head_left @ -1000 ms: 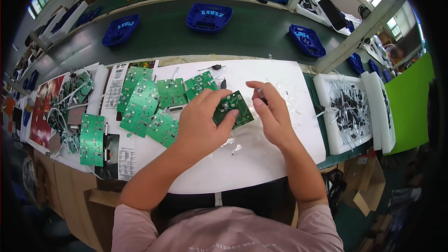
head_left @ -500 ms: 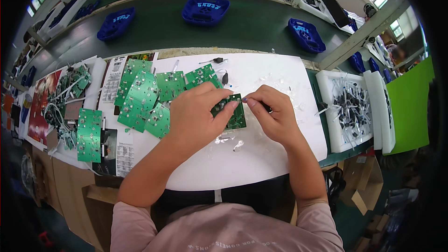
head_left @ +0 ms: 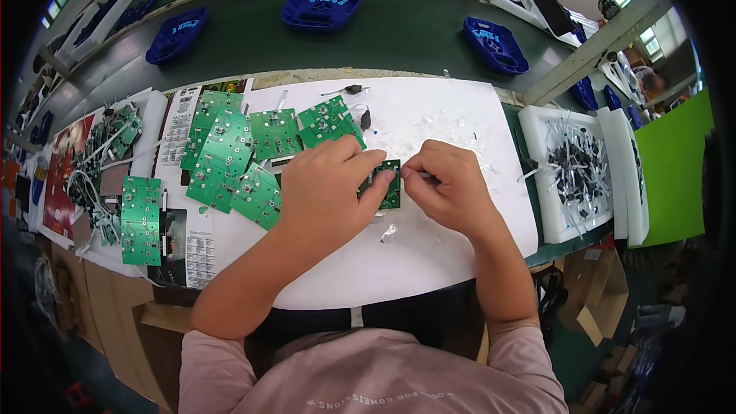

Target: The person attaches a cable to a circuit board, places the board into a blue plastic housing, and presses a metal plate over it before placing the unit on a conveyor belt.

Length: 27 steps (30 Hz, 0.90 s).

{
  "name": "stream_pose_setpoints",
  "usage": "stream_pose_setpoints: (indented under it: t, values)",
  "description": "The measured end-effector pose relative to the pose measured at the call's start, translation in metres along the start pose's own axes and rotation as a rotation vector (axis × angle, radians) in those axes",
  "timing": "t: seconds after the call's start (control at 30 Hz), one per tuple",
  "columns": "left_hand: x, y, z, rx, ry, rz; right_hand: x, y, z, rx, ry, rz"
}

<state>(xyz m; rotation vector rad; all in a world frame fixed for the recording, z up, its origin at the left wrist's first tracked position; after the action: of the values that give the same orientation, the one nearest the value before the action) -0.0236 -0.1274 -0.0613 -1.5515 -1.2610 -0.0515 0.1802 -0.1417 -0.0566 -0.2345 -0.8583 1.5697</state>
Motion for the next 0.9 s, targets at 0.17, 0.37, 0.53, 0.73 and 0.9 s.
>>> stream_pose_setpoints:
  t: [0.17, 0.37, 0.53, 0.73, 0.9]
  values:
    - [-0.0009, 0.0039, -0.0006, -0.004, 0.012, -0.012, 0.0, -0.0034, 0.0007, -0.081, -0.045, 0.01]
    - [-0.0011, 0.0055, -0.0013, -0.005, 0.022, -0.032, 0.0001, -0.0014, 0.0, -0.068, -0.015, 0.003]
    - [-0.0007, 0.0056, -0.0019, -0.002, 0.027, -0.035, 0.0005, -0.0007, -0.0019, -0.036, -0.006, 0.0]
    - [-0.002, 0.0064, -0.0014, -0.005, 0.016, -0.021, 0.0023, -0.0016, -0.0062, -0.007, -0.061, 0.05]
    - [-0.0033, 0.0069, 0.0018, -0.048, -0.035, -0.008, 0.0029, -0.0032, -0.0046, 0.003, -0.043, 0.127]
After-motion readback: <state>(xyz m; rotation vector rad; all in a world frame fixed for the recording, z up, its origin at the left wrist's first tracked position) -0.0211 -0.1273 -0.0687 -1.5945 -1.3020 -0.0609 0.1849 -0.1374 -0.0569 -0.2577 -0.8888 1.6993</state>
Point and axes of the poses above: each hand's wrist, its own x-axis towards the middle knuckle, its own y-axis out of the palm, z = x × y, the point moved 1 cm from there along x, towards the middle knuckle, and after that the axes turned 6 degrees about y, right-handed, at the moved point
